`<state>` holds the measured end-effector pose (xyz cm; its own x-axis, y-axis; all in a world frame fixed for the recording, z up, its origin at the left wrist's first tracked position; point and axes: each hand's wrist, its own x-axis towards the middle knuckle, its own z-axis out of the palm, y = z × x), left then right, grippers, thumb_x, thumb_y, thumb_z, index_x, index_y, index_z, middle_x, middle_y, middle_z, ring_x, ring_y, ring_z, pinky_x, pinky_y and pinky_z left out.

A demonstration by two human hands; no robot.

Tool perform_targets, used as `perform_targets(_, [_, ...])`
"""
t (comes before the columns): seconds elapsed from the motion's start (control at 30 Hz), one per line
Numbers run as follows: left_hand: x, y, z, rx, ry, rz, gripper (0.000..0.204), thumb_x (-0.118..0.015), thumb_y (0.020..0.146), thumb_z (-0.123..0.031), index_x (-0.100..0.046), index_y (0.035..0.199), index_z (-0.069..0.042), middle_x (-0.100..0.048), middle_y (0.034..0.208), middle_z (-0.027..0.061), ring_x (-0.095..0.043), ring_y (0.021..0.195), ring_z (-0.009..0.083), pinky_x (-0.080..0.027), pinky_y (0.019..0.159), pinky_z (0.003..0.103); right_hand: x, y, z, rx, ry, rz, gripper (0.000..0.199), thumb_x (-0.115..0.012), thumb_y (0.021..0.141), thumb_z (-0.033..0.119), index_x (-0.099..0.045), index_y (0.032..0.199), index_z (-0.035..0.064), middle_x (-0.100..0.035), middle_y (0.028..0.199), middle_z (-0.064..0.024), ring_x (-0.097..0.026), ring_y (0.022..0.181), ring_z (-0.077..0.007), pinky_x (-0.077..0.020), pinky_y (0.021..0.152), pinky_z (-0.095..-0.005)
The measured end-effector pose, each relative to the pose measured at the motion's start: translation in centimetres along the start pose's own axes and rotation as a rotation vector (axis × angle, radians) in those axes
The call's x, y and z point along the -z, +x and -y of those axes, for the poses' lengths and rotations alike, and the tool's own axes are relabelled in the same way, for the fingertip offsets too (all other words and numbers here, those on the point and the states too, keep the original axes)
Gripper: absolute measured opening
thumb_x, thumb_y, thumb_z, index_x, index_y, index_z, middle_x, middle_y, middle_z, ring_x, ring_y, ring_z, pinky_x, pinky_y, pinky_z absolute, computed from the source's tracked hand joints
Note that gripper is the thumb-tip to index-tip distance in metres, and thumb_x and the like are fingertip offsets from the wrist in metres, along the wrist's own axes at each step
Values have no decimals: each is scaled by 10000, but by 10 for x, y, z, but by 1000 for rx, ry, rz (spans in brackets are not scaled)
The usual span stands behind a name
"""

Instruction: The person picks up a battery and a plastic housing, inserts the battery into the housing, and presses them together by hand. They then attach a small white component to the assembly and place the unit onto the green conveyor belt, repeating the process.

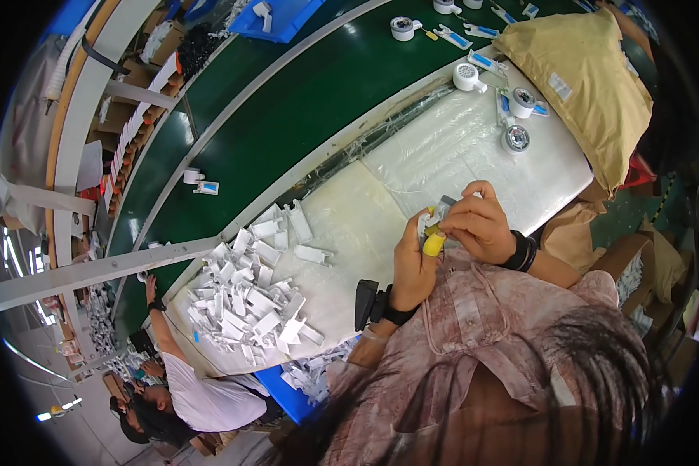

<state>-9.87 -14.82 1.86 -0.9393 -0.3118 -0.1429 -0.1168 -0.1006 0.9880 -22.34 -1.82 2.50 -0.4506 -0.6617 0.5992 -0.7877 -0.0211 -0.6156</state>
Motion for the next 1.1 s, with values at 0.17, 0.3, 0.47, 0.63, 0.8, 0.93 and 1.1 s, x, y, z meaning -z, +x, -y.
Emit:
perform_targets(0.17, [0,0,-3,-24,62,-16,335,-445,1009,-112,-441,1312,31,-585,872,38,-519,700,71,-443,583,217,-1,-1,-1,25,8,11,265,-760,684,-5,-673,911,99,-629,851,-1,-579,775,-162,-398,852,-381])
perform_targets(0.3, [-3,-2,-3,-54,78,-53,301,-443,1009,-115,-482,1269,32,-588,834,36,-518,677,71,-438,559,221,-2,-3,1,19,23,4,240,-757,701,18,-674,910,102,-625,837,-2,-584,776,-156,-399,860,-383])
perform_targets(0.47, [4,5,12,-47,120,-44,290,-445,998,-123,-522,1240,16,-597,798,35,-517,626,82,-432,541,222,-8,-5,0,-20,17,-3,220,-759,716,57,-672,912,102,-623,845,-11,-582,793,-166,-409,865,-385])
perform_targets(0.63, [23,21,3,199,-33,-60,244,-435,1007,-177,-553,1142,-11,-607,768,37,-529,581,104,-437,505,224,-17,1,-15,-47,16,69,197,-726,776,101,-655,960,95,-619,890,-32,-583,841,-202,-422,895,-389])
perform_targets(0.8, [105,91,7,182,-116,-245,326,-406,1012,-323,-544,1020,-29,-632,739,88,-597,527,153,-506,423,280,4,8,-66,-291,-83,150,252,-690,822,107,-624,1061,62,-626,929,-86,-596,875,-272,-456,801,-383])
perform_targets(0.93, [199,139,28,66,61,-335,273,-400,1008,-266,-494,1169,-67,-653,788,91,-604,552,134,-536,441,281,41,13,-130,-477,-232,92,274,-667,833,107,-603,1093,49,-611,974,-141,-613,889,-311,-481,789,-410])
perform_targets(1.1, [298,198,47,55,45,-579,352,-412,988,-340,-530,1124,-39,-650,831,133,-611,583,185,-511,416,332,86,22,-209,-509,-787,86,435,-695,770,87,-569,1186,68,-599,1134,-137,-557,1082,-323,-442,887,-441])
